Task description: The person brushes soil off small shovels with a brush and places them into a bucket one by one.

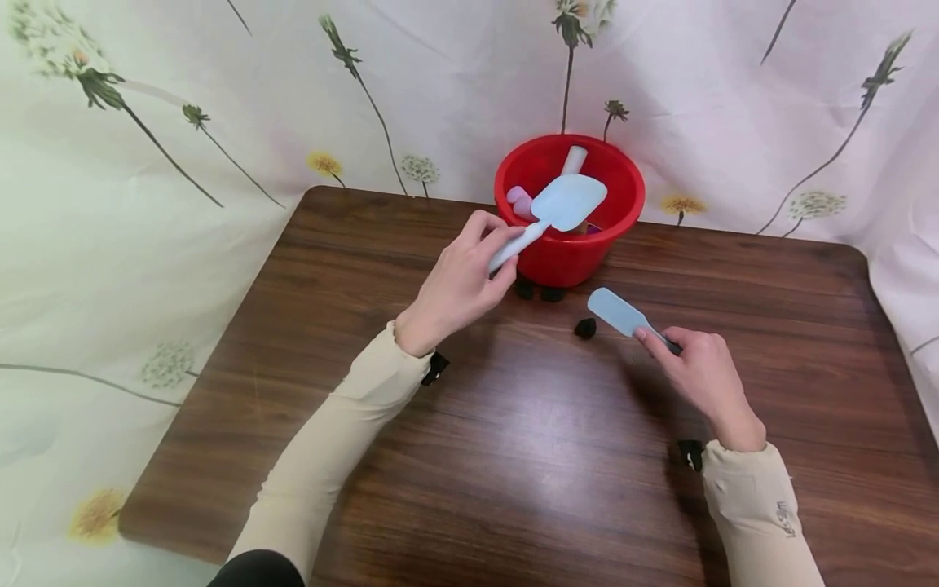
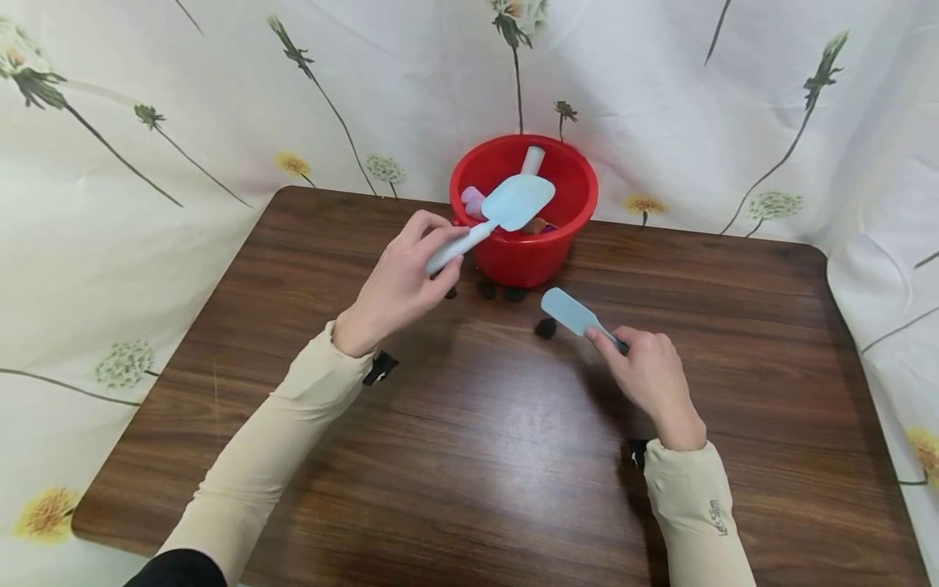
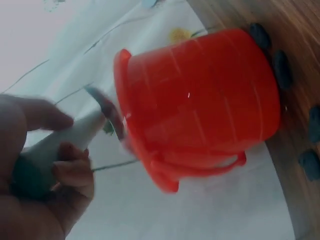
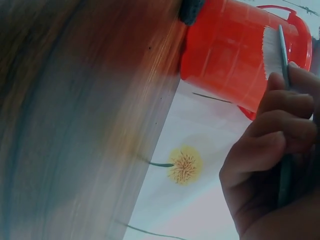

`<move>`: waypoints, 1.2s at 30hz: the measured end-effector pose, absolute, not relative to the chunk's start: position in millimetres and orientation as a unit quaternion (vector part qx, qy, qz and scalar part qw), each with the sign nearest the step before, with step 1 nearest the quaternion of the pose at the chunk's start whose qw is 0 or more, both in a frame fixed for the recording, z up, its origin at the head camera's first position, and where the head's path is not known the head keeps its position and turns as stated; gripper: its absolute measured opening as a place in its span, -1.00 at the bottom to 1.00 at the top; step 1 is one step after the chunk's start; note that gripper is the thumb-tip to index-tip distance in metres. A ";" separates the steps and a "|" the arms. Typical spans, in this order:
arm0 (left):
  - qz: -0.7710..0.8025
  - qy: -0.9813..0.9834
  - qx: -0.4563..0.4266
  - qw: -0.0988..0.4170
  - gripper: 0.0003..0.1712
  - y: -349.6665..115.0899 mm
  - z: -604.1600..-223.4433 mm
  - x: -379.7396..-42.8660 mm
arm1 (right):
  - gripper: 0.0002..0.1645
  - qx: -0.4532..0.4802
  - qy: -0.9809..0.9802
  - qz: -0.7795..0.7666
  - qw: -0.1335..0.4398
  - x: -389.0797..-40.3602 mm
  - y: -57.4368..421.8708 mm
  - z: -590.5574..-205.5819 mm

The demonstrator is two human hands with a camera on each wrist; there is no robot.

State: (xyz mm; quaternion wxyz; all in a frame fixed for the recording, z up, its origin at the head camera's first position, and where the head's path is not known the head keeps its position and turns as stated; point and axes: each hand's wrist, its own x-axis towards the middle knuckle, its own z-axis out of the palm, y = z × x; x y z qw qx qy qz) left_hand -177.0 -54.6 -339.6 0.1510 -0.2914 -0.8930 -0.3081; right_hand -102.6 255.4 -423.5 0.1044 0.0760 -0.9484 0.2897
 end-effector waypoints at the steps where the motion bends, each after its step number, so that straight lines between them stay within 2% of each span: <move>1: -0.309 -0.892 -0.293 0.154 -0.62 -51.6 -340.6 -179.2 | -0.48 0.075 -0.949 0.287 0.107 -102.2 256.2 -424.0; 5: -0.313 -0.888 -0.292 0.166 -0.64 -40.9 -344.0 -187.6 | -0.50 0.062 -0.954 0.273 0.106 -100.4 260.4 -426.3; 9: -0.317 -0.890 -0.280 0.172 -0.67 -32.5 -345.0 -195.8 | -0.50 0.040 -0.962 0.259 0.075 -97.7 266.5 -427.3; 16: -0.323 -0.888 -0.287 0.154 -0.68 -23.7 -343.4 -207.5 | -0.48 0.012 -0.971 0.233 0.041 -92.1 277.7 -427.0; 25: -0.399 -0.873 -0.254 0.119 -0.35 -25.0 -345.9 -211.2 | -0.51 -0.003 -0.973 0.227 0.031 -90.0 283.9 -425.3; 30: -0.397 -0.880 -0.235 0.108 -0.36 -33.5 -348.0 -206.6 | -0.52 0.002 -0.973 0.228 0.046 -88.6 287.3 -425.4; 36: -0.374 -0.894 -0.232 0.089 -0.36 -48.1 -356.8 -197.4 | -0.54 0.011 -0.971 0.237 0.027 -86.5 288.3 -425.6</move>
